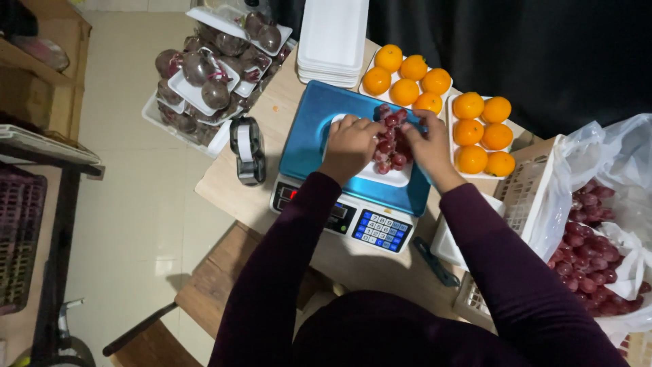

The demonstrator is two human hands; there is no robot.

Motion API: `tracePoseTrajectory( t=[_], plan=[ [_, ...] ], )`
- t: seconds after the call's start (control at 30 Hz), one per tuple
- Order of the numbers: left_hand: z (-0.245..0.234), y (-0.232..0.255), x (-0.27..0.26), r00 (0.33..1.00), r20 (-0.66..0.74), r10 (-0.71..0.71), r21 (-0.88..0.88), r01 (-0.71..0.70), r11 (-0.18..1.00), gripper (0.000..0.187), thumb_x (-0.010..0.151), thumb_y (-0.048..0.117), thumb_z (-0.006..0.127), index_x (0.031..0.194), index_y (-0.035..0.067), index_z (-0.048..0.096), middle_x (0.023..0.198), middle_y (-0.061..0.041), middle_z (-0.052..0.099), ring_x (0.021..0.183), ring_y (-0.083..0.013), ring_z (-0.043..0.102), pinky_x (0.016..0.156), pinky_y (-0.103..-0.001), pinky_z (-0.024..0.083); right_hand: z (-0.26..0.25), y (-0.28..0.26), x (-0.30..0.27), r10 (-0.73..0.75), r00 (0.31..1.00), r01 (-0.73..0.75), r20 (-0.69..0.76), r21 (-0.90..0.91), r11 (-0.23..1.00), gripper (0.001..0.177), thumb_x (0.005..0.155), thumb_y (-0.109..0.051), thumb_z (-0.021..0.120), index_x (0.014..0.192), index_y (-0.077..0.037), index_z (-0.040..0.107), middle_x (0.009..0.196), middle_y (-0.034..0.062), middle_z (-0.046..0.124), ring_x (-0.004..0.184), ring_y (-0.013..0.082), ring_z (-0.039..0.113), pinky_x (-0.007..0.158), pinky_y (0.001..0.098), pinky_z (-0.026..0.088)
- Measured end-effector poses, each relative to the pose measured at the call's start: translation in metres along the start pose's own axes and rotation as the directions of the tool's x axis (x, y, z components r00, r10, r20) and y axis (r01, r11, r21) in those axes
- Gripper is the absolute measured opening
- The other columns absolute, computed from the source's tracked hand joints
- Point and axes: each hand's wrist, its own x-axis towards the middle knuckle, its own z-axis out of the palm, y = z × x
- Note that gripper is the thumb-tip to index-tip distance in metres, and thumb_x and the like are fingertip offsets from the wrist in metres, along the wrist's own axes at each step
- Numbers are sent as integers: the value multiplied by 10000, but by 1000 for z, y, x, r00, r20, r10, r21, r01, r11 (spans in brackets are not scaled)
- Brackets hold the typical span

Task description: Picking bunches of grapes from a bulk bag, weighing them on a digital scale, and placing them into individual trays.

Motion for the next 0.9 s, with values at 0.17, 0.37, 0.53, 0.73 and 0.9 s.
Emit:
tracePoseTrajectory(
  t=[0.17,0.37,0.53,0.73,0.9],
  plan=[
    [6,-2,-1,916,-395,71,68,-48,997,108,913,348,588,1003,342,648,909,115,573,993,-134,585,922,-344,443,14,-56,-14,209,972,-171,108,-285,943,833,833,-542,794,1536,-293,424,1419,243,458,1364,471,489,1132,543,412],
    [-13,-7,-16,893,-449,-23,-21,16,1000,429,656,242,811,1055,325,680,1023,99,555,1049,-201,605,790,-382,503,15,2,4,144,989,-141,28,-101,985,570,841,-214,727,1388,-278,578,1144,164,701,1159,372,662,1004,475,519],
    [-8,-3,-14,905,-425,14,73,19,997,471,622,254,856,1069,297,711,1125,24,597,1137,-297,584,857,-457,455,-6,-21,-10,331,932,-362,145,372,855,473,847,5,567,1282,-143,680,979,28,571,772,190,667,627,358,659],
    [7,12,-7,882,-463,87,120,-36,992,149,813,233,697,944,299,720,1000,44,655,1166,-283,595,965,-503,390,1,-13,-6,351,921,-388,167,340,856,417,930,-386,743,1253,-143,639,999,129,612,651,234,624,485,439,594],
    [-8,29,-17,938,-348,-12,98,49,994,332,861,98,599,1135,279,650,856,70,695,1125,-188,632,977,-443,382,26,-29,-8,274,957,-280,94,54,959,724,852,-491,842,1419,-187,509,1249,213,657,1197,388,645,994,488,524]
  ],
)
